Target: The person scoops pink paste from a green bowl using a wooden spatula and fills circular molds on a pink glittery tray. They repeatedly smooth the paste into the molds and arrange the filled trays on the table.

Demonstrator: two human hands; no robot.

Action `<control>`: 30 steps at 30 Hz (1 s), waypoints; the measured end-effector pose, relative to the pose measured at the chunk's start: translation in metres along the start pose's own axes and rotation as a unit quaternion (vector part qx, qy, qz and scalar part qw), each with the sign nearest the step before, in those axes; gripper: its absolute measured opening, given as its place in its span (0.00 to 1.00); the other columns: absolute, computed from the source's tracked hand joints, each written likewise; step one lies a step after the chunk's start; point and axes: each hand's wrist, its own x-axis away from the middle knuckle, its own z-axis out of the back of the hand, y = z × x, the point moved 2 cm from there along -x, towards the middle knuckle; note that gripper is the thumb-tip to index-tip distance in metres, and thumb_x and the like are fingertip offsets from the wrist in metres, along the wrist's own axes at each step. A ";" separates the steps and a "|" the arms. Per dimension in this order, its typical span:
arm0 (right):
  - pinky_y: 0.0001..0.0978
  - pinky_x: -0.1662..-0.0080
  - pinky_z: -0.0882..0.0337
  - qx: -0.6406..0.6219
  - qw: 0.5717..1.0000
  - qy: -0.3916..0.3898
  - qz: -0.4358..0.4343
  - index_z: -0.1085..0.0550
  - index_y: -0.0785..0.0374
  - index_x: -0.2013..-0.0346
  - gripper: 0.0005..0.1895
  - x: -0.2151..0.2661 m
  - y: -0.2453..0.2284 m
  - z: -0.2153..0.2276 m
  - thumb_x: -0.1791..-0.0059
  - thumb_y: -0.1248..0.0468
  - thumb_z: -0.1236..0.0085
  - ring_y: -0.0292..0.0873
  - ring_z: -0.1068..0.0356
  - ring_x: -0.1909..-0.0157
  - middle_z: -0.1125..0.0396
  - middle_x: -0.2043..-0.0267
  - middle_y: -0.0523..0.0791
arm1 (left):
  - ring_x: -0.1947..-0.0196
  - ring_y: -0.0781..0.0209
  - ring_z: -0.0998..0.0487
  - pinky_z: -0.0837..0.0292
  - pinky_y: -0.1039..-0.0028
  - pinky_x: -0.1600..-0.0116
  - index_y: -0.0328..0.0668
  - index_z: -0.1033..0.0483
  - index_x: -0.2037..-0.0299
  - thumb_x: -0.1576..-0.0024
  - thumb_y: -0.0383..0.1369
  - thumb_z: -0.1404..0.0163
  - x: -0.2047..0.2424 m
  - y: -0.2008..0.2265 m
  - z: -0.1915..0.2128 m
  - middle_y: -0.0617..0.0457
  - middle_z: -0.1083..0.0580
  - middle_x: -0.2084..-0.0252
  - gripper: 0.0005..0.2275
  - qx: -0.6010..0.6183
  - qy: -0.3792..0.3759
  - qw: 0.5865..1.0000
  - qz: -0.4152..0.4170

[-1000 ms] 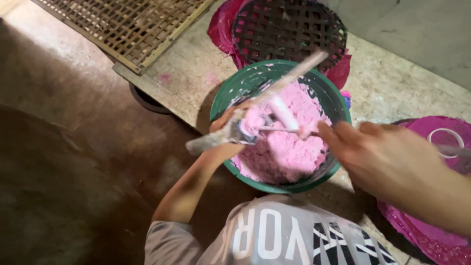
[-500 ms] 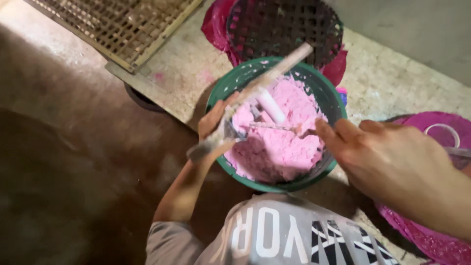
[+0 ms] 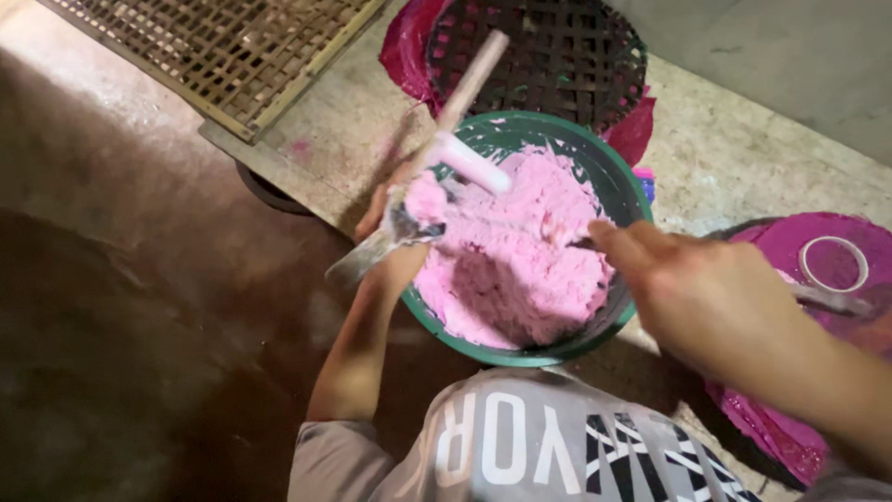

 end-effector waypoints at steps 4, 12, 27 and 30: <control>0.39 0.57 0.26 -0.280 0.945 0.171 0.019 0.29 0.65 0.38 0.25 -0.037 0.002 -0.051 0.51 0.72 0.48 0.53 0.25 0.57 0.27 0.55 0.57 | 0.42 0.40 0.28 0.29 0.59 0.41 0.49 0.30 0.37 0.45 0.39 0.44 0.000 0.013 -0.016 0.43 0.32 0.36 0.25 -0.017 0.035 0.999 -0.023; 0.31 0.55 0.27 -0.425 0.898 0.112 -0.001 0.30 0.64 0.36 0.23 -0.005 -0.022 -0.138 0.47 0.71 0.48 0.38 0.25 0.58 0.26 0.57 0.56 | 0.36 0.36 0.32 0.32 0.56 0.39 0.49 0.33 0.35 0.44 0.41 0.43 -0.010 0.016 0.013 0.41 0.39 0.30 0.26 -0.018 0.052 0.998 0.027; 0.38 0.46 0.30 -0.479 0.864 0.152 0.028 0.29 0.68 0.39 0.19 -0.015 0.006 -0.175 0.46 0.74 0.50 0.45 0.26 0.47 0.26 0.46 0.61 | 0.68 0.57 0.28 0.33 0.66 0.65 0.37 0.27 0.52 0.42 0.29 0.50 -0.005 -0.052 -0.063 0.50 0.27 0.63 0.10 0.348 -0.011 0.930 0.113; 0.36 0.58 0.27 -0.431 0.876 0.092 -0.195 0.27 0.63 0.37 0.20 -0.015 0.008 -0.180 0.45 0.70 0.46 0.49 0.28 0.66 0.26 0.65 0.59 | 0.77 0.64 0.31 0.37 0.73 0.74 0.34 0.28 0.59 0.42 0.25 0.48 0.004 -0.058 -0.088 0.52 0.30 0.70 0.05 0.537 -0.014 0.824 0.178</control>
